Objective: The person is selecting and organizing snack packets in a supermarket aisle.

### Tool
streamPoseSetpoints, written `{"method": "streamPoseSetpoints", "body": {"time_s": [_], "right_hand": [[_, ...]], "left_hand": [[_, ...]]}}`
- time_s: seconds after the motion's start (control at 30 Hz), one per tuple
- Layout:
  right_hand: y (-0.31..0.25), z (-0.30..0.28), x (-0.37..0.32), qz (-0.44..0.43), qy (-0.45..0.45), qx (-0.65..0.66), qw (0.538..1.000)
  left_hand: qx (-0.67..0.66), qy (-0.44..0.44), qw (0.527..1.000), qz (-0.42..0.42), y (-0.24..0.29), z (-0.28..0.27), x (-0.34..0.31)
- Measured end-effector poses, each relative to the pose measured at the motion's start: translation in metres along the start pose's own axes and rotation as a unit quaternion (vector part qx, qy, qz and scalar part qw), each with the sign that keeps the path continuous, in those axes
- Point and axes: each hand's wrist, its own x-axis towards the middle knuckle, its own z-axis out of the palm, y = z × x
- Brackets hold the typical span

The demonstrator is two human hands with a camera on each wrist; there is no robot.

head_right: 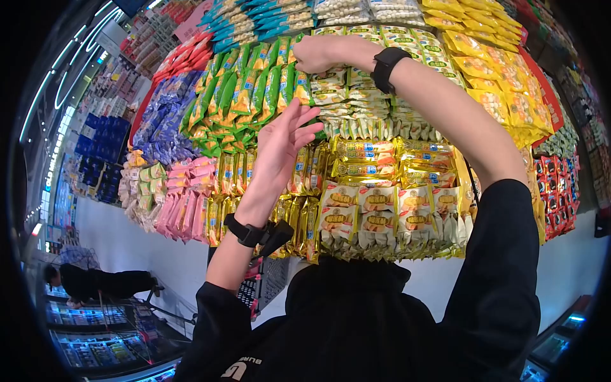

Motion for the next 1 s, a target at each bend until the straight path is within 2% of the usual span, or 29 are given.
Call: {"method": "streamPoseSetpoints", "body": {"time_s": [0.23,0.53,0.67,0.83,1.0], "right_hand": [[0.001,-0.001,-0.003,0.02,-0.013,0.03,0.999],[-0.008,-0.007,-0.006,0.018,-0.054,0.005,0.998],[0.008,0.009,0.006,0.002,-0.019,0.04,0.999],[0.009,0.001,-0.006,-0.027,0.017,0.066,0.997],[0.01,-0.004,-0.007,-0.015,-0.02,0.091,0.996]], "left_hand": [[0.017,-0.007,0.999,0.042,-0.008,-0.002,0.0],[0.055,0.009,0.998,0.027,-0.002,0.0,-0.005],[0.058,-0.003,0.998,0.033,-0.005,-0.003,-0.003],[0.034,-0.011,0.999,0.028,-0.007,-0.003,-0.001],[0.023,-0.01,0.999,0.04,-0.007,-0.003,-0.004]]}}
